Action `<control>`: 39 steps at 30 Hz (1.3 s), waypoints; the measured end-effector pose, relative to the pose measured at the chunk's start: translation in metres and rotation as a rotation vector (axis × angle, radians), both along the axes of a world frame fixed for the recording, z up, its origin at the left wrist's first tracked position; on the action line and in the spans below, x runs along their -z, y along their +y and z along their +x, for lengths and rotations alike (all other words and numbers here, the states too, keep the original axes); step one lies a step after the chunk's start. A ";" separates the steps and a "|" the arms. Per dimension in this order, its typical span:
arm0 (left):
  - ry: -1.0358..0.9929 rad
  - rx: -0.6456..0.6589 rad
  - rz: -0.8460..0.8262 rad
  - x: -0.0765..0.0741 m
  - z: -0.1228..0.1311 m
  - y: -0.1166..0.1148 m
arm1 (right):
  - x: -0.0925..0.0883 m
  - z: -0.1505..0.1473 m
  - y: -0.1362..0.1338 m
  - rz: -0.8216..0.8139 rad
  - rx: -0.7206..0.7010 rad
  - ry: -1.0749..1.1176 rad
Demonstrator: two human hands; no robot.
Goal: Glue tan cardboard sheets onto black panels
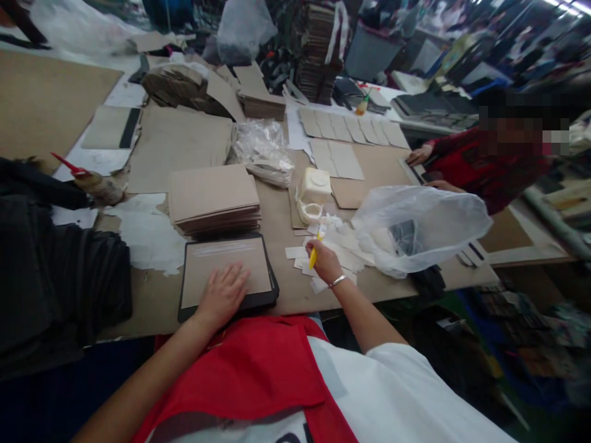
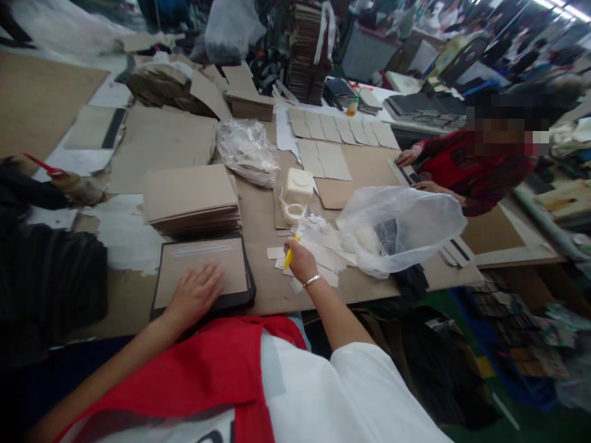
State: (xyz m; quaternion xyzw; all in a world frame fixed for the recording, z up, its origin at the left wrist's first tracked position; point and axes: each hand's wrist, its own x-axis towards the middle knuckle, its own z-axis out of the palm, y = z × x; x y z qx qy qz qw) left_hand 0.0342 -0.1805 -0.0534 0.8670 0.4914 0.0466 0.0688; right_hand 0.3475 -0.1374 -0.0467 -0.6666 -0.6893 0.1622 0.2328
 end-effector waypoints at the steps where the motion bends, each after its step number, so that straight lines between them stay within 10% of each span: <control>1: -0.011 0.081 -0.027 0.001 0.011 0.001 | 0.015 -0.001 -0.001 0.006 -0.058 -0.135; 9: -0.018 0.139 -0.155 0.004 0.031 0.005 | 0.077 -0.020 0.004 0.078 -0.177 -0.313; 17: -0.244 0.101 -0.171 -0.010 0.061 0.054 | 0.066 -0.013 0.008 0.166 -0.229 -0.255; 24: -0.271 0.151 -0.241 0.001 0.084 0.046 | 0.080 -0.017 -0.013 0.152 -0.237 -0.292; 30: -0.517 0.056 -0.383 -0.002 0.102 0.054 | 0.052 -0.028 -0.025 0.128 -0.097 0.174; 39: -1.189 -0.556 -0.815 -0.009 0.088 0.065 | 0.020 -0.051 -0.011 0.126 -0.159 0.279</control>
